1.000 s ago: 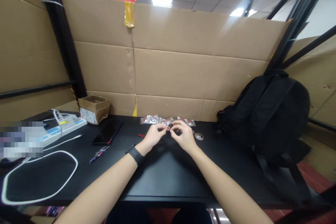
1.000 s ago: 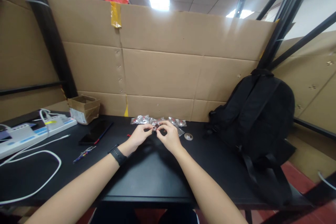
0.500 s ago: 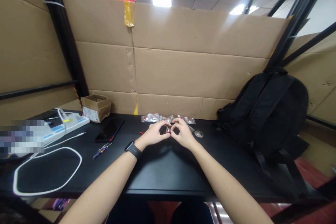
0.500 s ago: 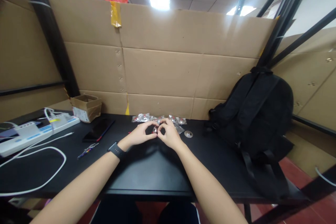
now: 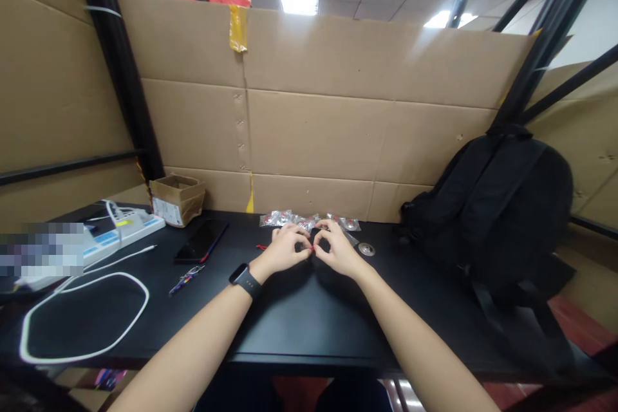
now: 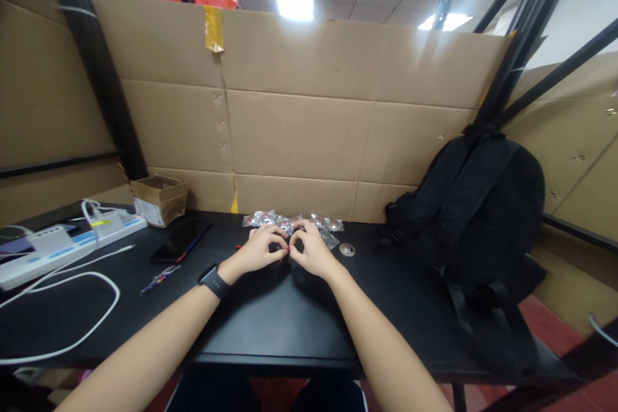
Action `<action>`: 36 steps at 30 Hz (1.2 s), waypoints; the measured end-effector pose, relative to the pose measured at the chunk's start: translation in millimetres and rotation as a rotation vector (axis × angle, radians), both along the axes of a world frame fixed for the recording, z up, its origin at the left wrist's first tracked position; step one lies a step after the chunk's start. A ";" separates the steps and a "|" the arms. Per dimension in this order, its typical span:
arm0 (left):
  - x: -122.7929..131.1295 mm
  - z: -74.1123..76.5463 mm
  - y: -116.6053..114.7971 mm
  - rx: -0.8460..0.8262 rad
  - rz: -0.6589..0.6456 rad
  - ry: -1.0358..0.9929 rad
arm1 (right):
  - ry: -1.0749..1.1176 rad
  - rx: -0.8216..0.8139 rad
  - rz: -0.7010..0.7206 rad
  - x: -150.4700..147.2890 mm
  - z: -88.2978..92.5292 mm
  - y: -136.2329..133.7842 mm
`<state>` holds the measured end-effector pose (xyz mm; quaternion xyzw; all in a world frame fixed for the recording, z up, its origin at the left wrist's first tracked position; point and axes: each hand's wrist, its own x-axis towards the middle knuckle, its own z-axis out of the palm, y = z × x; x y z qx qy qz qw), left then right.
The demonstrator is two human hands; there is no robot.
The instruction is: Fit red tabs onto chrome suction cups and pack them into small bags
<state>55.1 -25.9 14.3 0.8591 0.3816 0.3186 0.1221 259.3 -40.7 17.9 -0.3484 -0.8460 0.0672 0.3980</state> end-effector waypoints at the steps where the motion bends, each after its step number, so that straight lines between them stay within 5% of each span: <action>1: 0.4 -0.2 0.3 0.005 0.003 0.000 | 0.004 -0.012 0.013 0.9 1.1 0.2; 5: -0.3 -1.1 2.1 0.019 0.046 0.024 | 0.033 -0.002 -0.034 15.1 6.1 8.3; 12: -1.9 -5.1 6.4 -0.037 0.125 0.015 | -0.014 -0.009 -0.441 71.9 1.9 32.7; 17: 2.2 -8.2 3.7 -0.061 0.041 -0.010 | -0.217 -0.202 -0.357 80.1 -7.6 32.0; 22: 4.4 -2.2 -3.1 -0.089 -0.359 -0.010 | -0.284 -0.300 -0.085 60.0 -13.8 27.0; 25: 7.2 2.3 -8.2 -0.094 -0.487 0.010 | -0.240 -0.312 0.097 44.4 -16.5 24.5; 30: 11.3 3.4 -12.5 -0.125 -0.494 0.035 | -0.117 -0.232 0.100 31.4 -12.4 23.4; 36: -10.5 8.9 2.5 -0.053 -0.249 0.024 | -0.142 -0.140 -0.215 75.5 1.3 30.1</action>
